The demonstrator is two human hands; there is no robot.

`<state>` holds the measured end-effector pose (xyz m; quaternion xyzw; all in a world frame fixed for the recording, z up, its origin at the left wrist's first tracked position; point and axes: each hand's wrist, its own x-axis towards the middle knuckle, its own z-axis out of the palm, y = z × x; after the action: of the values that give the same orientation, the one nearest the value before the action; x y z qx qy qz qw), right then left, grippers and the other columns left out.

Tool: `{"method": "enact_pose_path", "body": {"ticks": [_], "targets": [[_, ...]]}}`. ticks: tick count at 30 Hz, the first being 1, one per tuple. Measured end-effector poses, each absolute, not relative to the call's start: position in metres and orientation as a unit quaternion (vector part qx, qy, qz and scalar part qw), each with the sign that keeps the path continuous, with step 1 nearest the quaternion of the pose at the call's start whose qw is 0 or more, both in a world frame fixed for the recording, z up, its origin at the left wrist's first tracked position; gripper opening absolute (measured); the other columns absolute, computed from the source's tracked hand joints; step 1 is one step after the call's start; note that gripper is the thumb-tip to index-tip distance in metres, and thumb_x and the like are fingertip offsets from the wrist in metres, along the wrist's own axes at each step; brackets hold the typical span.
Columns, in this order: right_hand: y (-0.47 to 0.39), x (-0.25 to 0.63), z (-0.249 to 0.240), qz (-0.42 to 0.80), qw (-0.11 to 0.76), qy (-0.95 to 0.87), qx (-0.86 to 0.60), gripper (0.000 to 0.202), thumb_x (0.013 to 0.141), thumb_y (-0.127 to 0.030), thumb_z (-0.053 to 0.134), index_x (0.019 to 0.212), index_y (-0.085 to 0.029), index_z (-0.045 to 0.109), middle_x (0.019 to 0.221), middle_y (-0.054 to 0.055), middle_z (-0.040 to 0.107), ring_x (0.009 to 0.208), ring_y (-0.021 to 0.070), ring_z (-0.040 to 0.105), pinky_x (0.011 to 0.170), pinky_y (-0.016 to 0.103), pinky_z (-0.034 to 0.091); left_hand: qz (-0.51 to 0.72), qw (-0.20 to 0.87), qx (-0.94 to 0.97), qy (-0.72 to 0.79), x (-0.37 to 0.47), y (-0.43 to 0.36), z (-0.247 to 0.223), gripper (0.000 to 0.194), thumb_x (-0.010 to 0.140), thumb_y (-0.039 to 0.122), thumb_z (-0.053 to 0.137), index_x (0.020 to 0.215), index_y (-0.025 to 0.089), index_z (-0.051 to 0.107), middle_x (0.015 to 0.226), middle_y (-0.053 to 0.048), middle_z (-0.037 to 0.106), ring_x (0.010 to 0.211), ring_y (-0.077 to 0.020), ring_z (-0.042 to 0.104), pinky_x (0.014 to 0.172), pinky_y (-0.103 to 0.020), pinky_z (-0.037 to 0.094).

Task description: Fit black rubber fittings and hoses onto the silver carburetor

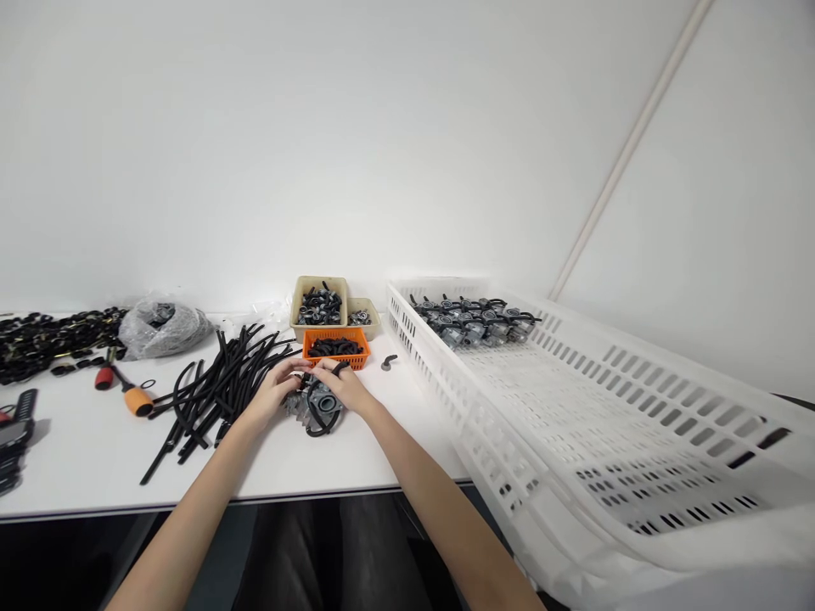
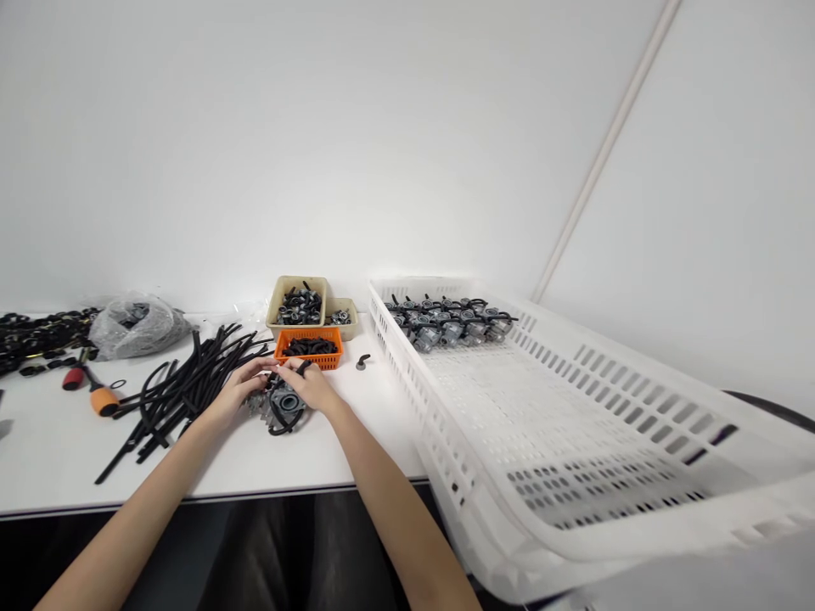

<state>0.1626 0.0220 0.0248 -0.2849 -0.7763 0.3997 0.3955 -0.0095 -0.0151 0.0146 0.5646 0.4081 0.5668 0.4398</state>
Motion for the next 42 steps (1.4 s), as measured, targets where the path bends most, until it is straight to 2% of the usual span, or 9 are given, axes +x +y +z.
{"method": "enact_pose_path", "body": {"ticks": [6, 12, 21, 42], "targets": [[0.0209, 0.1631, 0.0260, 0.389, 0.392, -0.781, -0.293, 0.029, 0.088, -0.043, 0.050, 0.075, -0.018, 0.054, 0.073, -0.002, 0.052, 0.075, 0.0140, 0.049, 0.075, 0.028, 0.039, 0.571, 0.441, 0.556, 0.413, -0.0082, -0.0162, 0.0164, 0.032, 0.062, 0.024, 0.064, 0.094, 0.018, 0.068, 0.099, -0.008, 0.070, 0.097, -0.0253, 0.061, 0.080, -0.033, 0.046], [0.0226, 0.1630, 0.0233, 0.387, 0.389, -0.780, -0.299, 0.028, 0.089, -0.043, 0.050, 0.079, -0.018, 0.057, 0.076, -0.001, 0.055, 0.077, 0.0148, 0.052, 0.074, 0.028, 0.040, 0.575, 0.443, 0.555, 0.405, -0.0092, -0.0144, 0.0142, 0.032, 0.063, 0.025, 0.065, 0.094, 0.017, 0.067, 0.097, -0.009, 0.071, 0.095, -0.0256, 0.062, 0.079, -0.034, 0.047], [0.0216, 0.1639, 0.0238, 0.386, 0.394, -0.786, -0.279, 0.025, 0.090, -0.040, 0.049, 0.088, -0.018, 0.061, 0.087, 0.001, 0.062, 0.088, 0.0167, 0.056, 0.085, 0.030, 0.041, 0.581, 0.424, 0.558, 0.413, -0.0103, -0.0107, 0.0114, 0.029, 0.062, 0.025, 0.065, 0.089, 0.017, 0.066, 0.096, -0.009, 0.069, 0.095, -0.0256, 0.062, 0.083, -0.035, 0.046], [0.0214, 0.1632, 0.0244, 0.387, 0.396, -0.784, -0.282, 0.027, 0.089, -0.042, 0.049, 0.086, -0.018, 0.061, 0.084, 0.001, 0.061, 0.085, 0.0166, 0.055, 0.083, 0.030, 0.042, 0.574, 0.432, 0.575, 0.393, -0.0111, -0.0114, 0.0109, 0.030, 0.064, 0.026, 0.065, 0.093, 0.017, 0.067, 0.095, -0.009, 0.070, 0.097, -0.0264, 0.062, 0.084, -0.035, 0.046]]}}
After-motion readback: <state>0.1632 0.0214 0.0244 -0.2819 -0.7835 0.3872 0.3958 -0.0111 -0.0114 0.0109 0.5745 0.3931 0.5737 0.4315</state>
